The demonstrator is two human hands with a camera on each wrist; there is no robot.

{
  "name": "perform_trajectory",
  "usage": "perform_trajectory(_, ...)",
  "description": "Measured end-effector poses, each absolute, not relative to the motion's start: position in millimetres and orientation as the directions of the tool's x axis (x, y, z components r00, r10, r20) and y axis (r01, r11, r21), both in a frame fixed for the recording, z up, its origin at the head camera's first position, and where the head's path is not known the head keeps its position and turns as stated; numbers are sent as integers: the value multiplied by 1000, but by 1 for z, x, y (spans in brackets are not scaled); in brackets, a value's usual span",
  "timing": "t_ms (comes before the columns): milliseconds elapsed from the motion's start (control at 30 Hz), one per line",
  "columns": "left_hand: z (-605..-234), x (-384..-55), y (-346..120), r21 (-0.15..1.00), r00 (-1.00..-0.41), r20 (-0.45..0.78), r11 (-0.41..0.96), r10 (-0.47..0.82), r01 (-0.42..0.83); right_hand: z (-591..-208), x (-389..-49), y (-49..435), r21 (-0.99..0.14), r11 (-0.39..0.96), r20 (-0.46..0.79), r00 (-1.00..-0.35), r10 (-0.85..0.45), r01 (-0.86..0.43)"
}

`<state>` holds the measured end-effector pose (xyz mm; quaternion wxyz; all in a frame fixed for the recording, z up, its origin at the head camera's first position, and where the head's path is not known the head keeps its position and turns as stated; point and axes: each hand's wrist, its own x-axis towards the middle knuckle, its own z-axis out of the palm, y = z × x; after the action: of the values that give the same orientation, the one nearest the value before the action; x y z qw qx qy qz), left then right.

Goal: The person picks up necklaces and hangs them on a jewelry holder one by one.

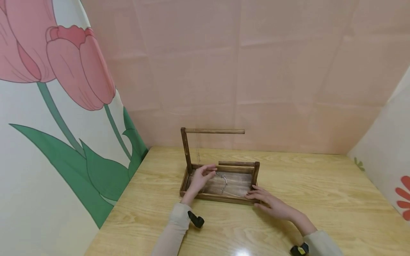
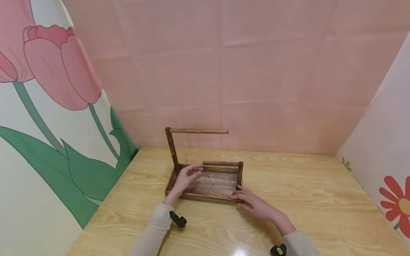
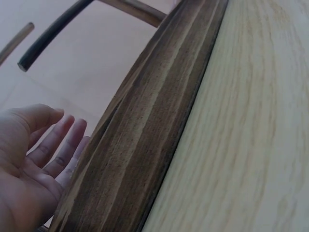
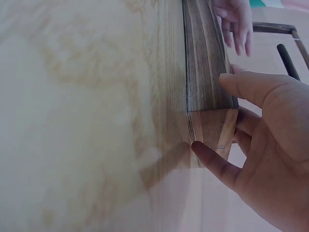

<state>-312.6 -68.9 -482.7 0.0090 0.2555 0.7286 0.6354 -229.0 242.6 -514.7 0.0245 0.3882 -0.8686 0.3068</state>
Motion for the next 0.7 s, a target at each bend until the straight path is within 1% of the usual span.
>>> perform_trajectory(200,-486,-311,-66,928,-861,312,63,401,366,-513,-228,242,-539,507,260,-705,-659,-673)
perform_trajectory(433,-485,-307,-64,908,-865,291,168,409,385,-511,-229,241,-557,501,237,-705,-669,-662)
perform_trajectory(533,-484,-305,-63,897,-858,306,176,412,405,-511,-229,242,-567,500,225,-707,-670,-655)
perform_trajectory(700,-487,-307,-61,888,-859,283,222,427,403,-507,-229,242,-581,493,205,-703,-681,-647)
